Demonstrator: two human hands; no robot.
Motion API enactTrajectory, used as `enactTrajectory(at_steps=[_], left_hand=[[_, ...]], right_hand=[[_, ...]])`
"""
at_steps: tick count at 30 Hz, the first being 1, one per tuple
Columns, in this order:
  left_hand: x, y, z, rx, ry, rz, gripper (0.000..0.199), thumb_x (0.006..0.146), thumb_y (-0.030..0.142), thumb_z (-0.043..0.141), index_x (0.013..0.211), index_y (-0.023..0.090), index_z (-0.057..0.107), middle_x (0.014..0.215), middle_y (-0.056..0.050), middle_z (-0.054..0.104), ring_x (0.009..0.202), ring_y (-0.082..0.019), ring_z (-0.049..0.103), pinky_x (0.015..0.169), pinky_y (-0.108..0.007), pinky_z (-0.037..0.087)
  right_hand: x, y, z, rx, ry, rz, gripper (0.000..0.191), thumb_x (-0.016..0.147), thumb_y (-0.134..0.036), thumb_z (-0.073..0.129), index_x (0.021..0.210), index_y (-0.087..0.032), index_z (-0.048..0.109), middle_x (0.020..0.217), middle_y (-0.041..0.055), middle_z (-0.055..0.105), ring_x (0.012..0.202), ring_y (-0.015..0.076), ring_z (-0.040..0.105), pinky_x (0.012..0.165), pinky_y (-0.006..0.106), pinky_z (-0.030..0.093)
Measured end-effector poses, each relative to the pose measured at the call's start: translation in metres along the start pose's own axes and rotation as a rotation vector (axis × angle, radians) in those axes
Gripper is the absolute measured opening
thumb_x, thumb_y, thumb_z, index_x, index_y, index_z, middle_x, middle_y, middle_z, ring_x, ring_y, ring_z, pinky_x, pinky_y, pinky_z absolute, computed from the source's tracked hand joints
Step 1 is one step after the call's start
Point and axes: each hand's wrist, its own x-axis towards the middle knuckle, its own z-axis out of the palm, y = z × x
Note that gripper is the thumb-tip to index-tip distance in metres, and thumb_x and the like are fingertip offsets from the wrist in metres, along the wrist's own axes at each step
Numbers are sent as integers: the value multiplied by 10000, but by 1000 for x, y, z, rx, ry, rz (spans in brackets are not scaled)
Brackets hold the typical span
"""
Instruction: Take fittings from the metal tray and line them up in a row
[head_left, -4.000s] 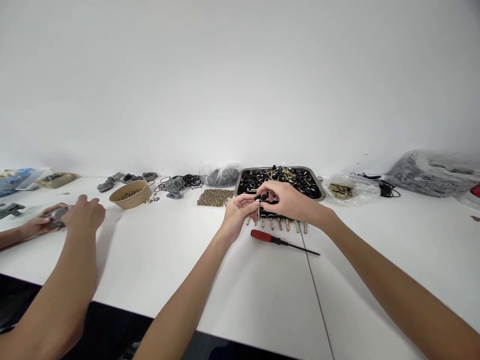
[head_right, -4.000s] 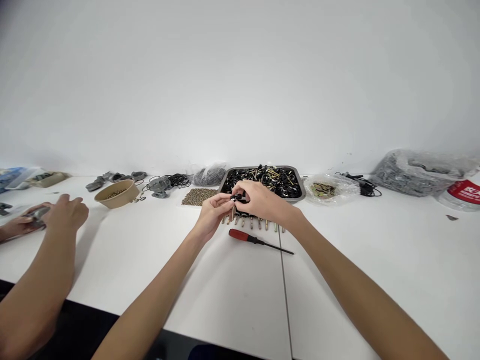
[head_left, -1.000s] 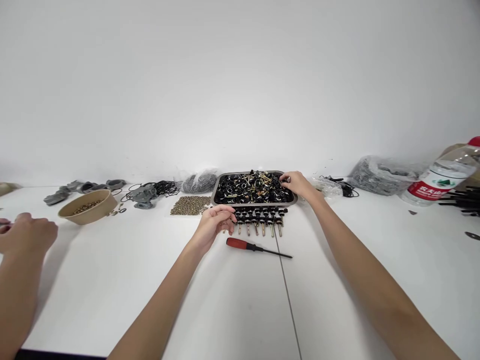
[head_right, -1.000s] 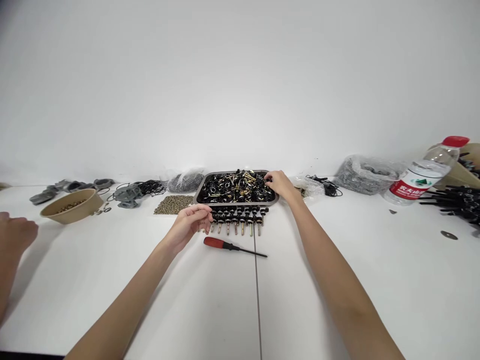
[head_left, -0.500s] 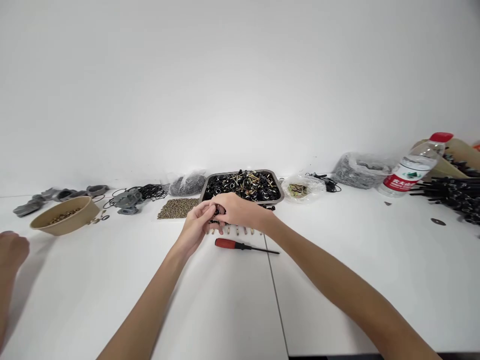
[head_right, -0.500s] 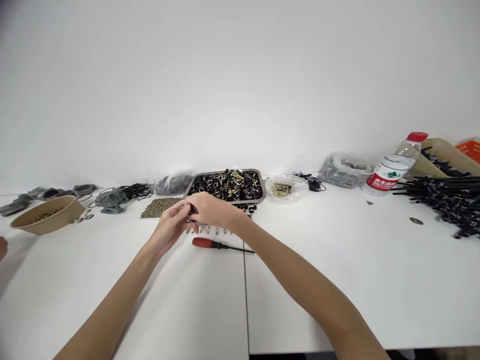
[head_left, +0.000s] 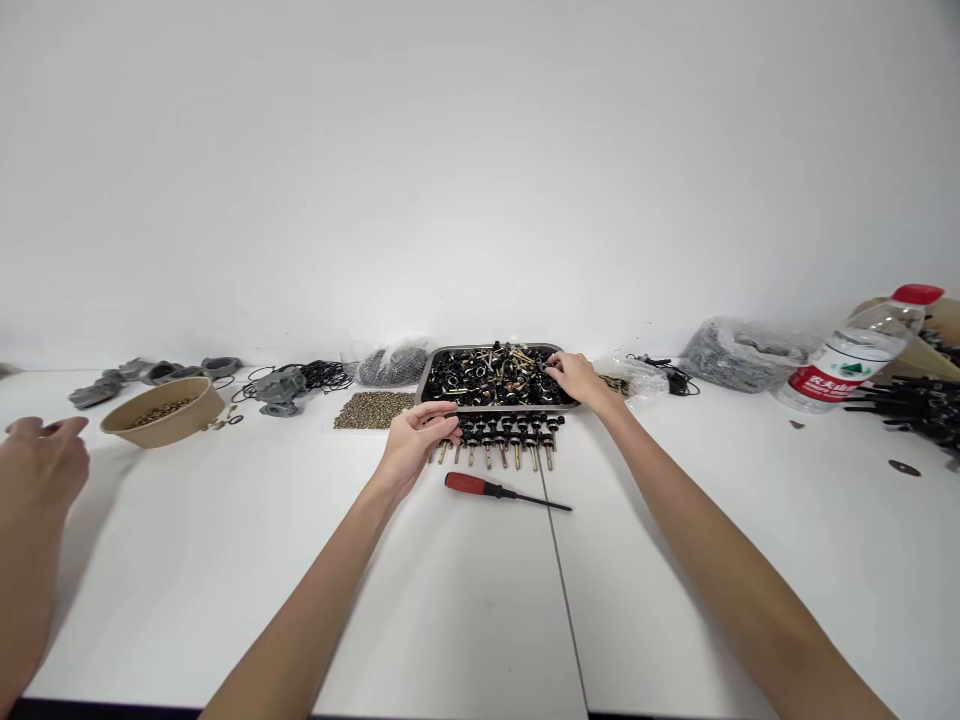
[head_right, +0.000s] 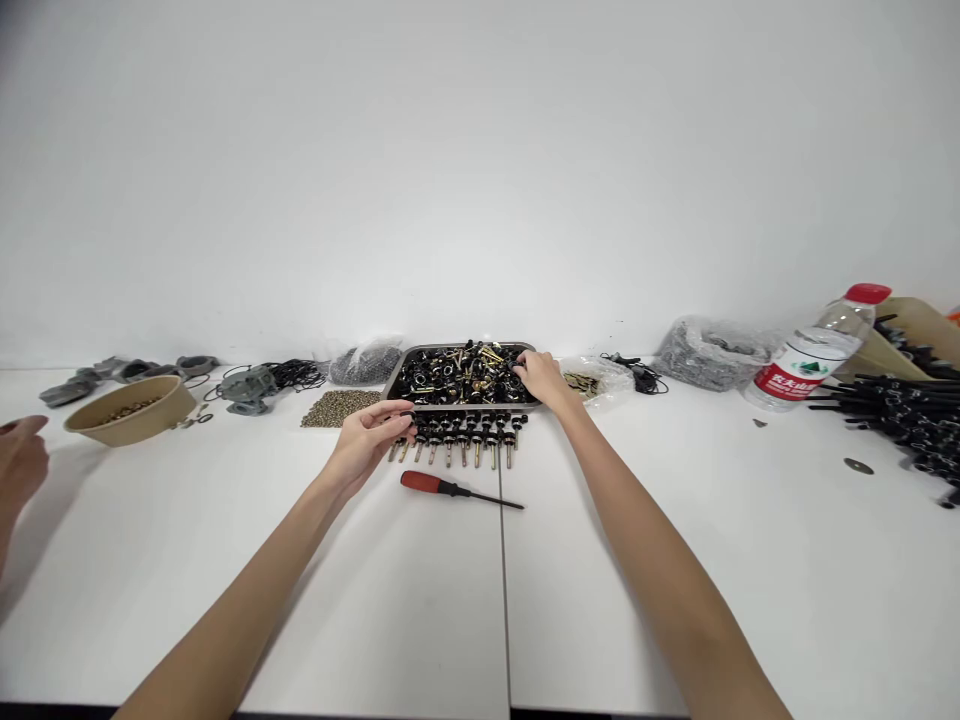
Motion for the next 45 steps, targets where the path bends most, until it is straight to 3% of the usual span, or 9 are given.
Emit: enactTrajectory(at_steps=[5, 10, 14, 18, 20, 24, 28, 37, 45], left_hand=[[-1, 0, 0, 28, -10, -29, 418, 609, 278, 860, 962, 104, 719, 754, -86, 723, 759, -184, 706, 765, -277, 544], [-1, -1, 1, 9, -24, 0, 382, 601, 293, 863, 889, 98, 705, 720, -66, 696, 667, -177, 688, 704, -300, 556], [-2, -2, 2, 79, -64, 50, 396, 618, 285, 849, 939, 127, 679, 804, -35, 666, 667, -154, 672, 661, -281, 550], [-3, -4, 5, 225, -95, 133, 421, 618, 223, 836, 999, 150, 671, 897, -55, 665, 799, -129, 634, 683, -219, 520], [-3, -5, 6, 265, -119, 141, 433, 617, 210, 827, 1016, 162, 667, 903, -56, 658, 804, -127, 611, 640, -203, 496], [-5, -7, 8, 296, -165, 135, 435, 635, 219, 810, 1040, 176, 658, 913, -56, 643, 777, -127, 591, 589, -200, 469], [-6, -7, 8, 260, -173, 148, 455, 632, 215, 815, 1055, 182, 651, 912, -47, 630, 794, -126, 587, 609, -203, 466], [-6, -7, 9, 237, -157, 160, 427, 586, 172, 833, 980, 203, 672, 851, -43, 644, 757, -151, 589, 624, -256, 492], [-6, -8, 8, 253, -175, 161, 422, 646, 178, 808, 1032, 180, 637, 909, -36, 631, 807, -111, 594, 664, -203, 487]], right_hand=[[3, 7, 4, 1, -32, 25, 419, 779, -15, 559, 1175, -118, 652, 992, 110, 733, 952, 205, 655, 880, 295, 466], [5, 7, 0, 63, 9, 19, 306, 758, -60, 588, 1030, -113, 717, 952, 105, 744, 901, 201, 676, 844, 291, 502], [4, -4, -22, 142, 84, -35, 254, 777, -70, 571, 969, -103, 734, 977, 130, 741, 909, 210, 685, 861, 308, 516], [-8, -35, -50, 271, 95, -121, 201, 828, -169, 609, 993, -124, 714, 909, 98, 746, 798, 180, 699, 778, 291, 546], [-18, -58, -57, 406, 34, -198, 212, 830, -238, 649, 1015, -140, 687, 849, 77, 743, 722, 164, 697, 729, 288, 554], [-41, -106, -51, 537, -246, -400, 117, 816, -261, 673, 878, -162, 685, 771, 44, 725, 651, 143, 670, 677, 287, 535], [-54, -132, -37, 440, -319, -479, 33, 800, -182, 657, 794, -162, 682, 715, 20, 693, 656, 131, 632, 632, 258, 479], [-55, -131, -32, 421, -361, -488, 105, 812, -233, 663, 813, -142, 714, 724, 29, 692, 649, 128, 597, 594, 243, 429], [-55, -130, -32, 403, -374, -512, 132, 830, -237, 645, 787, -154, 738, 604, -4, 644, 565, 108, 563, 559, 234, 403]])
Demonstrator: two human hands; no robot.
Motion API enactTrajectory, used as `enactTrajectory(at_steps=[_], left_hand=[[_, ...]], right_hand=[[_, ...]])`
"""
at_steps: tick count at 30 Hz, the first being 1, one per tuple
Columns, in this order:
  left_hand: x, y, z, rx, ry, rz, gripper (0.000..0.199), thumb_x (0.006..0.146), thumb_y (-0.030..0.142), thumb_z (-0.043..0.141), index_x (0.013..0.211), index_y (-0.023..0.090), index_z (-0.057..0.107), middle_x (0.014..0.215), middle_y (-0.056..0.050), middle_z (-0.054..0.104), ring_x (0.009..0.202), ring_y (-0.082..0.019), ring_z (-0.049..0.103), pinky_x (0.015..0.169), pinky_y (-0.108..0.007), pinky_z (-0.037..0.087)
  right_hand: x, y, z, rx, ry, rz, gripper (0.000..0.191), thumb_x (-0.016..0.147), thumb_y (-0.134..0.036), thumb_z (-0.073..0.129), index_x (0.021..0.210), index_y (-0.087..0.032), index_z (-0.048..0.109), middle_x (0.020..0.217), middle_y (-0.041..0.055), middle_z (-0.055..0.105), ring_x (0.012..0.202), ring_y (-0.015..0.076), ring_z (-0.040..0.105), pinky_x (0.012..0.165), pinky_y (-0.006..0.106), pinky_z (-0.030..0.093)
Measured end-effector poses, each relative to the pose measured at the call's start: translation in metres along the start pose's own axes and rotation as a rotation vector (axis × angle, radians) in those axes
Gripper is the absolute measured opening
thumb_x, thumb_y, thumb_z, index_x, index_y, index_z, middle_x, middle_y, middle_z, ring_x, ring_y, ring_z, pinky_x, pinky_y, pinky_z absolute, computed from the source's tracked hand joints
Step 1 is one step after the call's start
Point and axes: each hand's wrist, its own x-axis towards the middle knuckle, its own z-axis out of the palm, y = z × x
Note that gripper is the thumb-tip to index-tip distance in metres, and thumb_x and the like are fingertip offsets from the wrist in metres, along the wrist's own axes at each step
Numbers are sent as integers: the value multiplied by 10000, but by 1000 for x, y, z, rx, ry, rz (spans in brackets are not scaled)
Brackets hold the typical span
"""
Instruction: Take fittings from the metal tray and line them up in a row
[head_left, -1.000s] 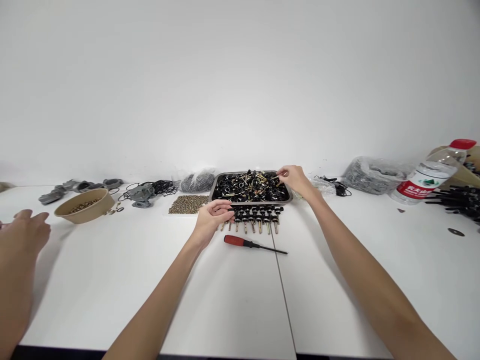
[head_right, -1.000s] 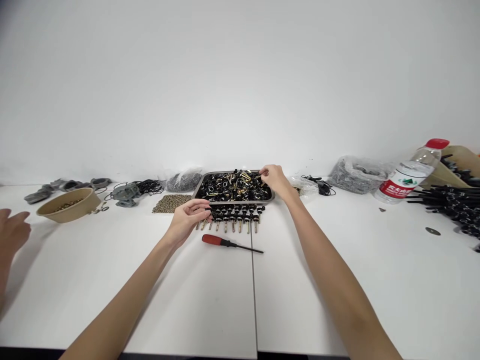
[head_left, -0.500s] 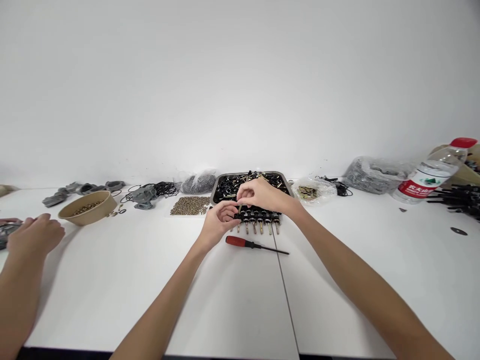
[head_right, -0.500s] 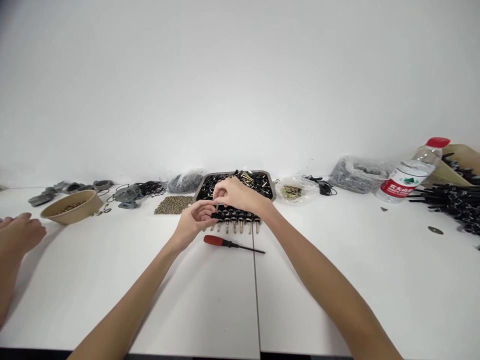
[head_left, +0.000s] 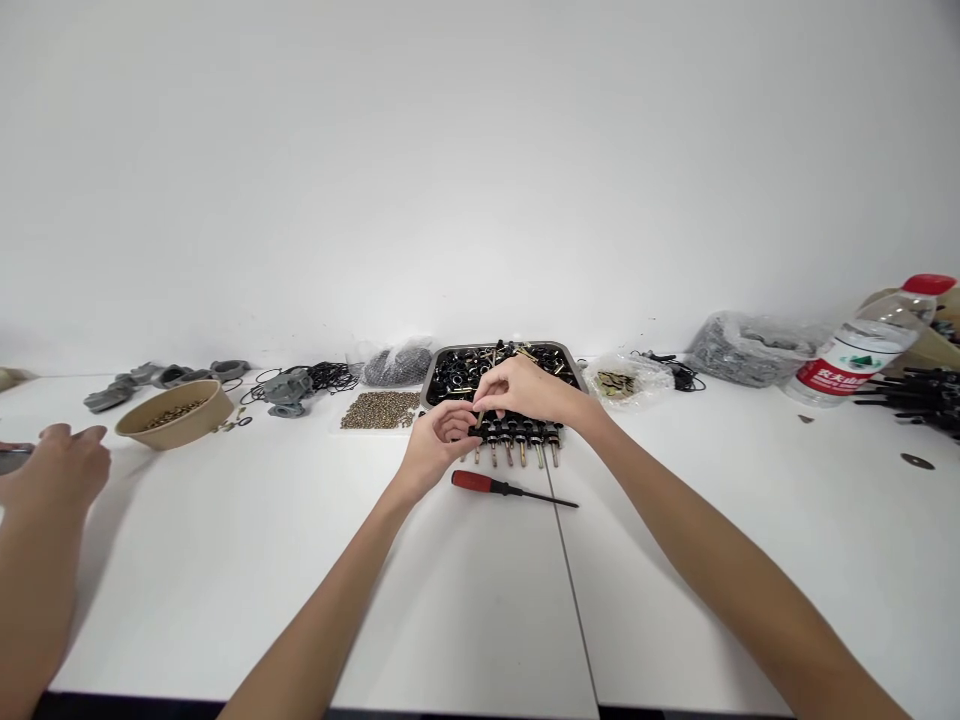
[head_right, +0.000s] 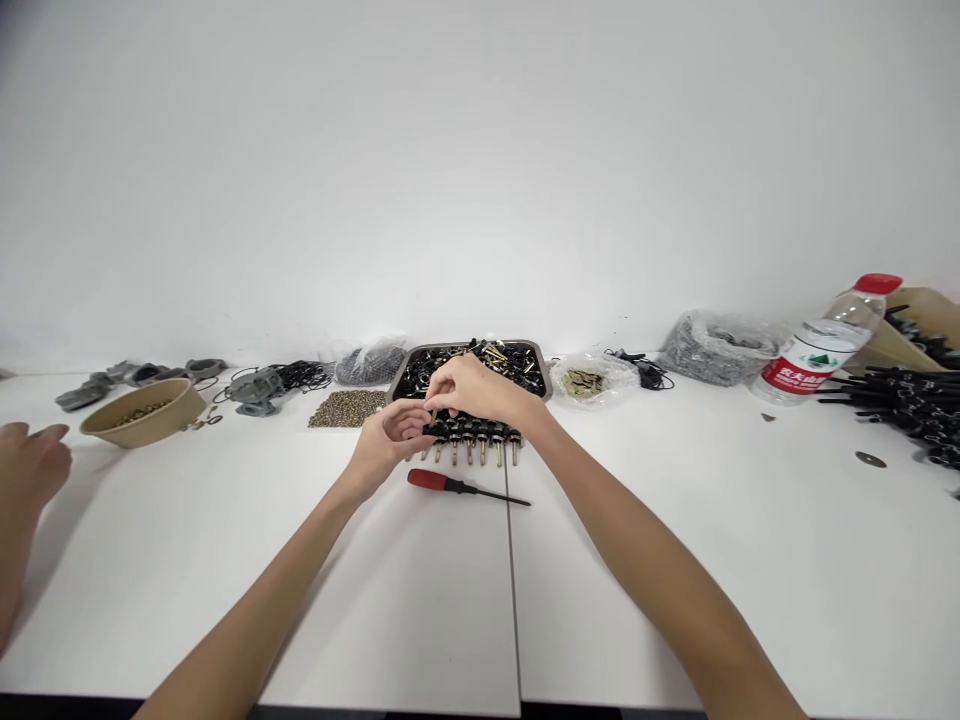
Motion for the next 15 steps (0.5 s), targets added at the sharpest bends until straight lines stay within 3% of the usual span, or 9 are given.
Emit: enactTrajectory(at_steps=[9, 15], left_hand=[[0, 6, -2, -128, 88, -2, 488, 625, 224, 849, 1062, 152, 642, 900, -60, 690, 844, -152, 655, 767, -263, 543], [4, 7, -7, -397, 193, -81, 491, 630, 259, 857, 1052, 113, 652, 762, -44, 693, 659, -129, 659, 712, -257, 538]], right_hand=[[-1, -5, 4, 54, -65, -1, 209, 875, -323, 613, 956, -167, 725, 751, 19, 691, 660, 129, 592, 588, 242, 416], [0, 3, 6, 9, -128, -24, 354, 748, -317, 766, 1066, -190, 678, 992, 52, 690, 813, 164, 628, 695, 271, 470]])
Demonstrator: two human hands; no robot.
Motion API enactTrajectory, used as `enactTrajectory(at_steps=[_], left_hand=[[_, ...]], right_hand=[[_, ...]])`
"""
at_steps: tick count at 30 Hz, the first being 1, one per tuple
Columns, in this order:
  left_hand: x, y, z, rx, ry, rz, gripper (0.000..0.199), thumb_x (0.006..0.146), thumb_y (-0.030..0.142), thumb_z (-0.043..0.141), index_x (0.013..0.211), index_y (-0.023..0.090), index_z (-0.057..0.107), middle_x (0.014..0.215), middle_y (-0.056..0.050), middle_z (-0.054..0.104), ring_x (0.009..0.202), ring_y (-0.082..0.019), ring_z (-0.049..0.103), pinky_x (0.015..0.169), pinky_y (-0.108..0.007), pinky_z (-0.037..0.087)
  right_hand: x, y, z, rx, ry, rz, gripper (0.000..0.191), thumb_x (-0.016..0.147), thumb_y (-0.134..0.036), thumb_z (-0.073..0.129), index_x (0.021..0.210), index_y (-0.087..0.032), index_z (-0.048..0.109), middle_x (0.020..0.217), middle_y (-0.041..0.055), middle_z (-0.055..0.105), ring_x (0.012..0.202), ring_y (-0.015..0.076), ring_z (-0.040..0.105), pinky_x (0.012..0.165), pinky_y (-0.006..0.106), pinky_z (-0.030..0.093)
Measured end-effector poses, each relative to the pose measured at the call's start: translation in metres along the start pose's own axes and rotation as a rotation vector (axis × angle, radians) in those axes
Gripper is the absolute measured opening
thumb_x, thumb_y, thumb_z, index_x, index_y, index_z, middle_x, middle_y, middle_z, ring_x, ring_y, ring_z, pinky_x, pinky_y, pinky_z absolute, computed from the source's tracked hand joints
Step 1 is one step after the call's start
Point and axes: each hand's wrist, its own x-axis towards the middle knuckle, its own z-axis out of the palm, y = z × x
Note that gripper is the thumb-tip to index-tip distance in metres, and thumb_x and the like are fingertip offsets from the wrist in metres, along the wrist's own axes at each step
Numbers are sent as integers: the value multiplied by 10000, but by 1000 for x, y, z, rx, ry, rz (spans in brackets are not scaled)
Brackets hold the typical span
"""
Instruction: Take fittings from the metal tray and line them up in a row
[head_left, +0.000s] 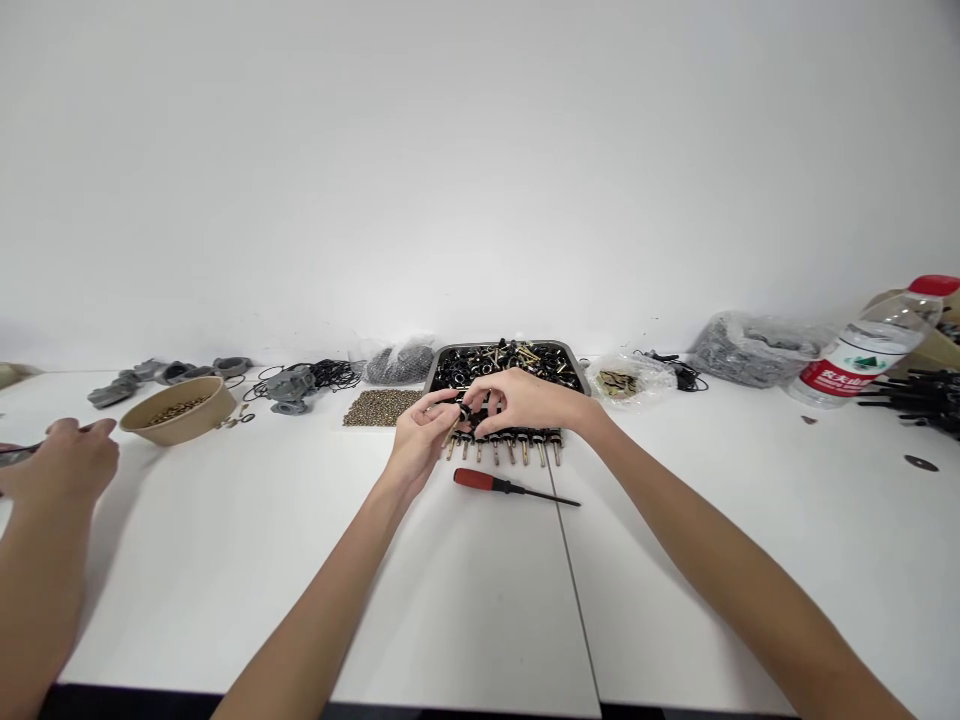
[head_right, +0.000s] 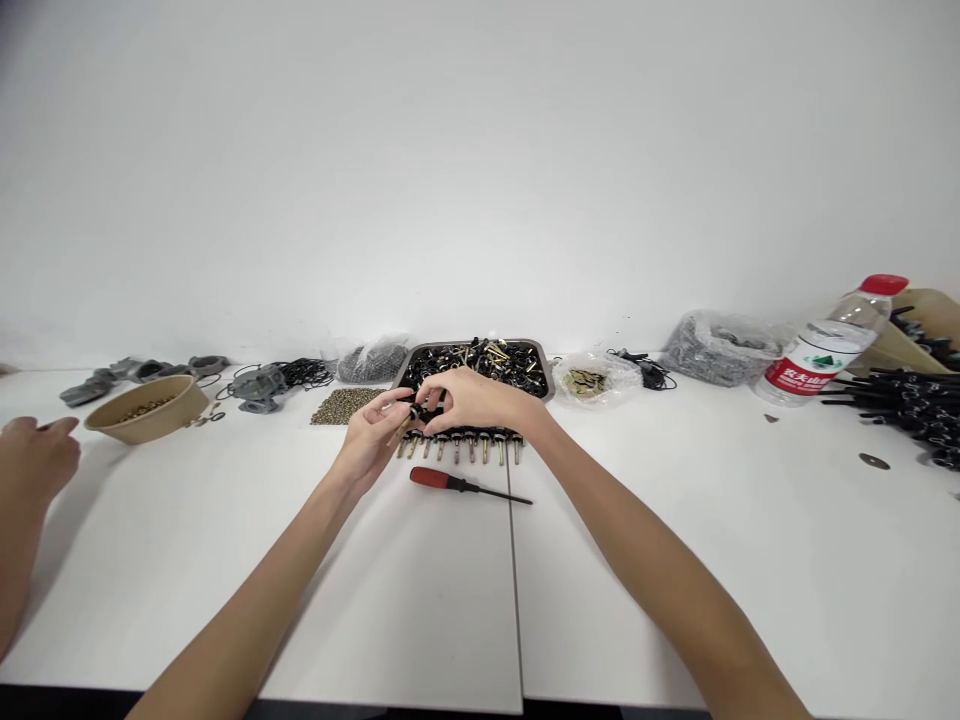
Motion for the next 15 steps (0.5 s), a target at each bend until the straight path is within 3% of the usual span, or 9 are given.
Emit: enactTrajectory(at_steps=[4, 9, 12, 15], left_hand=[[3, -2, -2, -255, 82, -64, 392, 657, 232, 837, 987, 124, 657, 793, -36, 686, 733, -132, 664, 751, -262, 551], [-2, -4, 5, -410, 112, -91, 167, 801, 202, 714, 954, 155, 665, 940, -25, 678, 868, -113, 645, 870, -273, 544], [-5, -4, 12, -395, 41, -47, 141, 809, 176, 695, 947, 163, 665, 1004, -32, 673, 950, -130, 634, 870, -271, 539], [-8, -3, 16, -373, -95, -31, 173, 843, 194, 657, 1013, 169, 657, 1078, -59, 667, 1048, -163, 618, 864, -280, 538]], right_hand=[[6, 0, 15, 64, 121, -77, 355, 794, -322, 734, 1111, -192, 640, 1023, 48, 658, 813, 151, 609, 718, 282, 483], [18, 2, 41, 251, 386, -148, 225, 797, -310, 735, 976, -196, 660, 1029, 32, 606, 754, 115, 562, 676, 258, 476], [24, 5, 51, 328, 498, -151, 192, 795, -332, 736, 928, -203, 685, 1019, 34, 615, 733, 117, 549, 642, 262, 467], [24, 4, 52, 291, 586, -164, 105, 816, -278, 707, 892, -206, 700, 1034, 42, 645, 852, 153, 590, 726, 290, 485]])
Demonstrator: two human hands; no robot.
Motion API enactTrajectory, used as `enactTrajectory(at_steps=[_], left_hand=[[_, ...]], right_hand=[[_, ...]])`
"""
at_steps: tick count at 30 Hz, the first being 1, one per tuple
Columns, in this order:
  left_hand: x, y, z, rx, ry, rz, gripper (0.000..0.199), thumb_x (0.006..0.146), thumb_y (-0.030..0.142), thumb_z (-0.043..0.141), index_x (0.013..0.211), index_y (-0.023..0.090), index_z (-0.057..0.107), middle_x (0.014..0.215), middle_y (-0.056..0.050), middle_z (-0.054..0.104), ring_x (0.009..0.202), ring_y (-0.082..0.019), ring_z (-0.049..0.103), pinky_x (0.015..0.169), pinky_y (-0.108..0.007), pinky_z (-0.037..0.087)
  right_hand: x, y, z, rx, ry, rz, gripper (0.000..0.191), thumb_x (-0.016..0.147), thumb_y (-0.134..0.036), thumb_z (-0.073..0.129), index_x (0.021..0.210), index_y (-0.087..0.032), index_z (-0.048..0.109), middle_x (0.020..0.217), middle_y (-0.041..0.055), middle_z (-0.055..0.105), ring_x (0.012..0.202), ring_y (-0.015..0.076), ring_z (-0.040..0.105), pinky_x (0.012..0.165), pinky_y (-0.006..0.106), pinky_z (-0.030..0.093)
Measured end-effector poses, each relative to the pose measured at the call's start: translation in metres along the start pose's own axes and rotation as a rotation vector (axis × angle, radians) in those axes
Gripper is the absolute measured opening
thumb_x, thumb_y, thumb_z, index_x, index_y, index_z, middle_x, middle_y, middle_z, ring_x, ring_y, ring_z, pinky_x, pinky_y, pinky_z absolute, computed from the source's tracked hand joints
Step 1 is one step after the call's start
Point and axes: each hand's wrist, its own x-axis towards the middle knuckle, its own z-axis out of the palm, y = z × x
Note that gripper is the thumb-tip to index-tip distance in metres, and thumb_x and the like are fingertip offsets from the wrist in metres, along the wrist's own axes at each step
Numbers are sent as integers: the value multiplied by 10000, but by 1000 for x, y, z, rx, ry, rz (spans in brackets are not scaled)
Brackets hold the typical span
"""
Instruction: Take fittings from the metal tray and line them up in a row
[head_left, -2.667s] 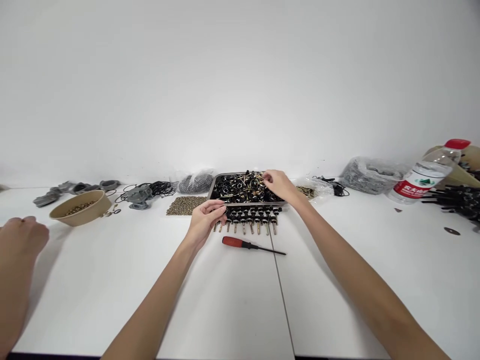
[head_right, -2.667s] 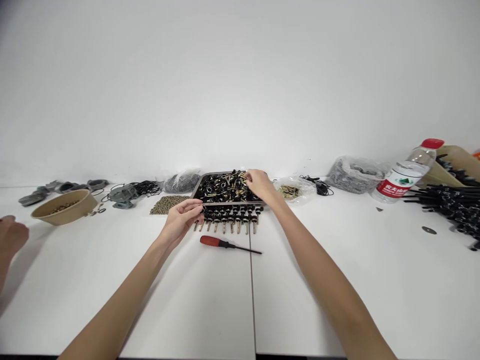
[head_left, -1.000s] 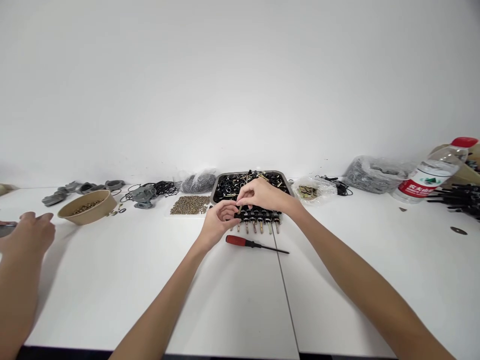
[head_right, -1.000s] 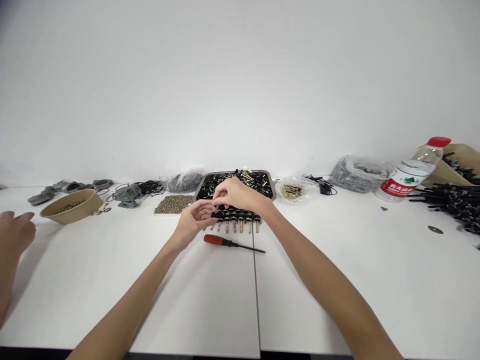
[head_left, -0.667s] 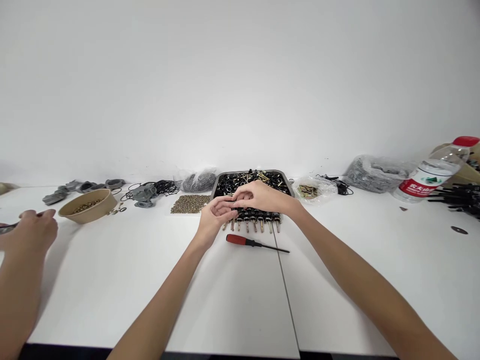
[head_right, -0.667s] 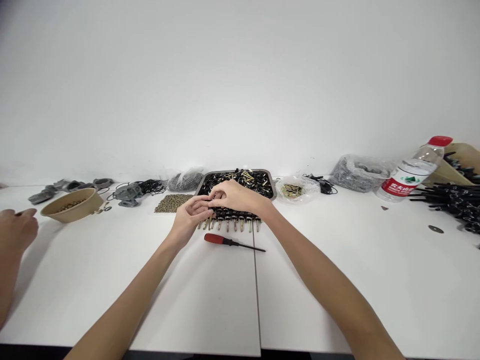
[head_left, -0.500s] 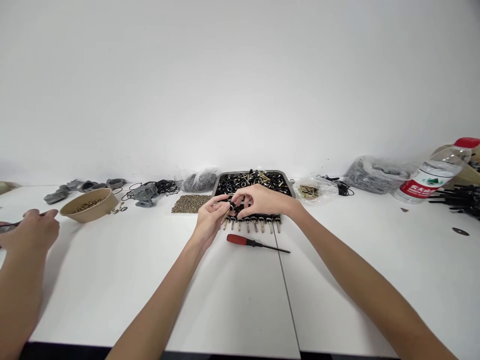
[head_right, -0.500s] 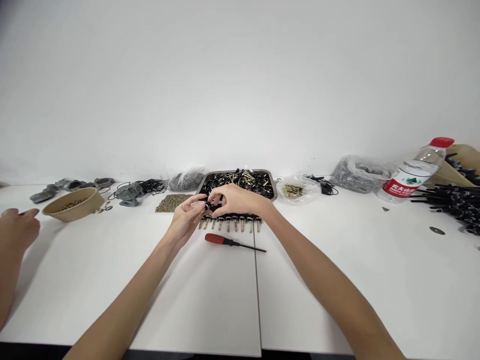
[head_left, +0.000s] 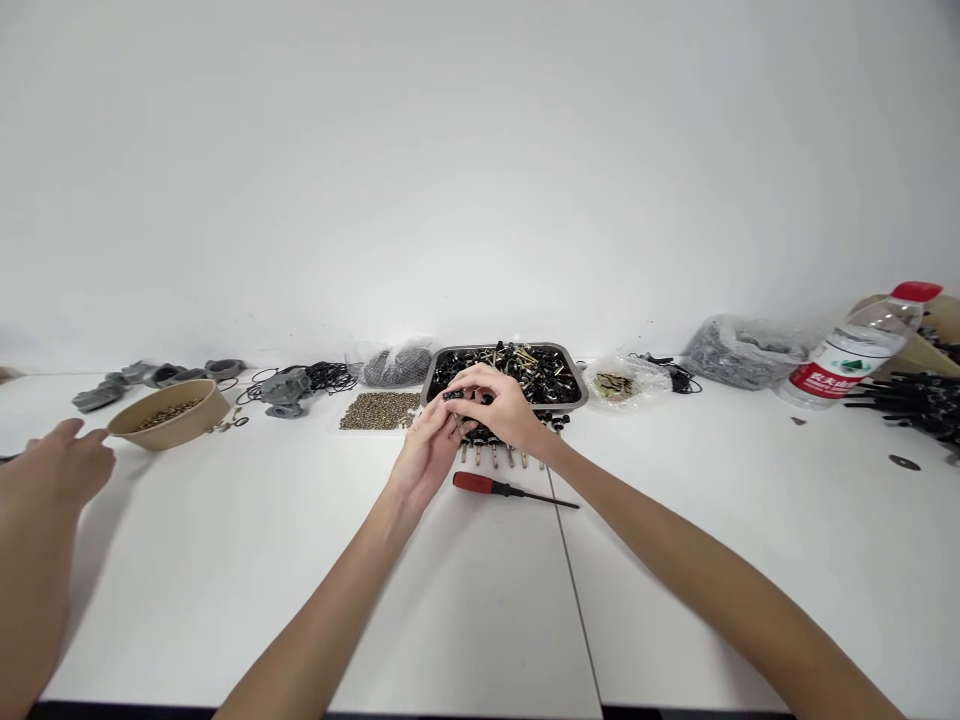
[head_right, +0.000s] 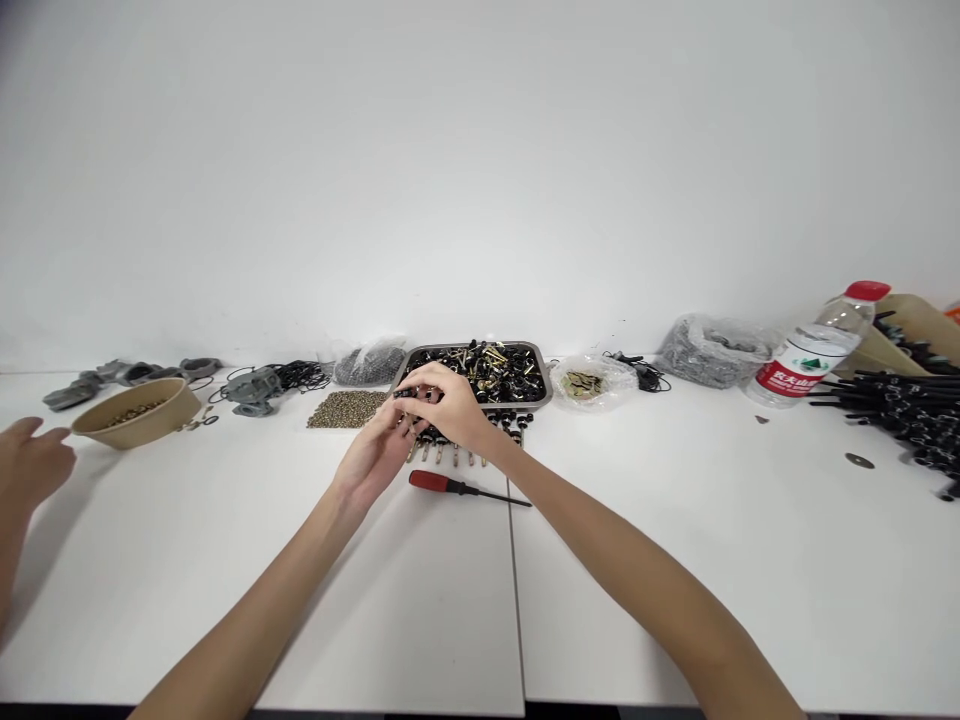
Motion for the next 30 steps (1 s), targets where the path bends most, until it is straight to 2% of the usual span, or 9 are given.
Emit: enactTrajectory(at_steps=[3, 7, 10, 12, 15, 20, 26, 30], left_hand=[[-5, 0, 3, 27, -36, -102, 254, 872, 233, 616, 1116, 162, 627, 1141, -101, 659, 1083, -214, 623, 880, -333, 542], [-12, 2, 7, 92, -65, -232, 415, 842, 193, 610, 1249, 123, 565, 1250, -179, 623, 1044, -272, 652, 853, -373, 549], [-13, 6, 9, 115, -85, -213, 440, 825, 138, 591, 1261, 98, 557, 1222, -198, 632, 983, -266, 666, 805, -362, 557], [-13, 10, 9, 123, -75, -181, 432, 817, 114, 578, 1248, 83, 567, 1180, -199, 645, 958, -261, 668, 787, -355, 561], [-10, 15, 8, 112, -70, -138, 423, 803, 87, 567, 1225, 81, 587, 1132, -185, 658, 927, -244, 667, 779, -345, 564], [-6, 17, 2, 117, -30, -107, 372, 775, 62, 571, 1143, 75, 621, 985, -155, 679, 829, -226, 666, 718, -337, 567], [-2, 15, -3, 116, 10, -130, 343, 765, 63, 572, 1102, 79, 631, 910, -142, 680, 717, -199, 648, 633, -333, 553], [-2, 15, -4, 118, 11, -134, 315, 767, 66, 560, 1073, 82, 634, 869, -128, 675, 688, -187, 635, 615, -331, 547]], right_hand=[[-5, -7, -18, -108, -7, 8, 106, 868, -265, 642, 943, -203, 682, 1009, 39, 678, 930, 173, 609, 811, 312, 477], [-30, -10, -71, -320, -119, 163, 171, 878, -329, 627, 964, -184, 654, 857, 27, 667, 758, 168, 592, 711, 304, 459], [-60, 0, -110, -556, -225, 288, 223, 934, -388, 530, 885, -195, 629, 867, 39, 631, 788, 188, 564, 733, 323, 437], [-81, 11, -125, -623, -246, 361, 276, 966, -359, 446, 820, -187, 607, 856, 49, 603, 796, 195, 558, 754, 334, 438], [-101, 30, -131, -622, -236, 407, 279, 958, -304, 421, 814, -179, 624, 862, 63, 591, 802, 207, 566, 759, 341, 444], [-107, 50, -127, -593, -202, 453, 185, 882, -304, 559, 931, -178, 685, 907, 75, 635, 876, 239, 591, 790, 349, 445], [-109, 57, -134, -492, -222, 517, 211, 818, -241, 632, 1009, -168, 688, 755, 44, 684, 692, 203, 627, 660, 317, 476], [-111, 58, -137, -455, -220, 534, 225, 823, -208, 605, 1025, -182, 701, 799, 40, 694, 633, 177, 617, 618, 308, 481]])
